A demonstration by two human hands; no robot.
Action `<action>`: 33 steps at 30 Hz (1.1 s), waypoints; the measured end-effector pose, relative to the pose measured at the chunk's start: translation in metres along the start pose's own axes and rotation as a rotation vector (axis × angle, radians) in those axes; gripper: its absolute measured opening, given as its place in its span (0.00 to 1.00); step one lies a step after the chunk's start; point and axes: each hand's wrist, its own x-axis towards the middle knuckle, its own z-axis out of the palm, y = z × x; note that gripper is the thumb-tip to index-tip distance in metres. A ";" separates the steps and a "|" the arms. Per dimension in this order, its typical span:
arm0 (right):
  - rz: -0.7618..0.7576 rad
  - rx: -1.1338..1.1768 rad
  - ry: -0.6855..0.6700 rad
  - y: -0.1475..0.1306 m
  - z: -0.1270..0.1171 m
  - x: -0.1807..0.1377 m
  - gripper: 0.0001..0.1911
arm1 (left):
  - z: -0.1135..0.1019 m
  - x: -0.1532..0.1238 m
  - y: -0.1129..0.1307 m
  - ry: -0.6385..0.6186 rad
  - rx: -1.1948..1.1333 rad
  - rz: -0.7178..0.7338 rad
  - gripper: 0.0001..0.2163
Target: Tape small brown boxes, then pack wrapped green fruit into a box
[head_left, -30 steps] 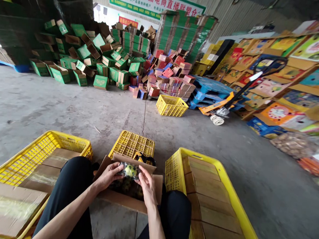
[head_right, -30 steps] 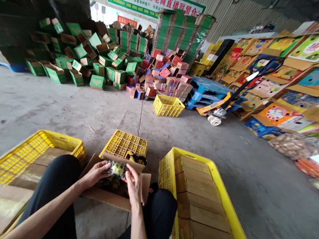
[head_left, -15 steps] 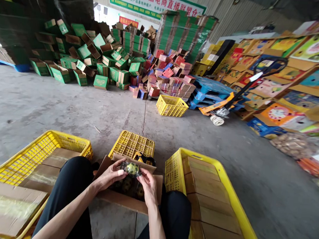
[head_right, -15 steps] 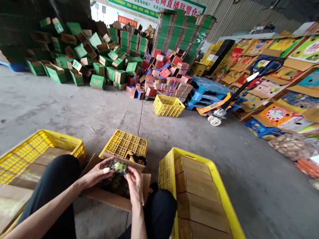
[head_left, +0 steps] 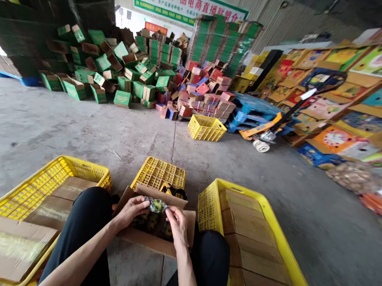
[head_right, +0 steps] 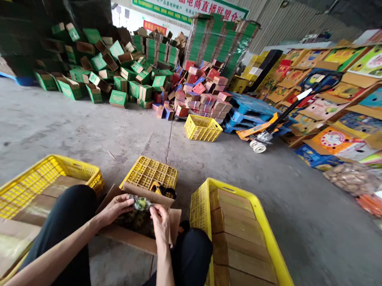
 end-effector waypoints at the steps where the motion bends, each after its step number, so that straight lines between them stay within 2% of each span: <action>1: -0.026 -0.006 0.009 0.000 0.000 0.000 0.25 | 0.000 0.000 0.000 0.001 -0.004 0.004 0.17; 3: -0.022 0.021 -0.008 0.000 0.002 0.000 0.24 | 0.000 0.001 0.000 0.013 -0.011 -0.002 0.18; 8: 0.125 0.140 -0.089 -0.005 0.005 -0.003 0.24 | 0.000 0.000 0.001 0.052 -0.017 -0.045 0.20; 16: 0.195 0.220 -0.041 -0.001 0.004 -0.001 0.25 | 0.002 -0.001 0.004 -0.078 0.012 -0.070 0.24; 19: 0.197 0.247 -0.050 0.000 0.005 -0.002 0.25 | 0.001 -0.001 0.005 -0.054 0.019 -0.048 0.22; 24: 0.132 0.231 -0.104 -0.004 0.003 -0.004 0.35 | -0.002 0.000 0.000 0.027 0.011 -0.054 0.23; 29: 0.130 0.189 -0.259 -0.012 0.002 -0.006 0.33 | -0.005 0.004 -0.003 0.079 -0.003 -0.066 0.24; 33: 0.078 0.179 -0.261 -0.014 0.003 -0.006 0.33 | -0.004 0.005 -0.003 0.089 -0.019 -0.081 0.24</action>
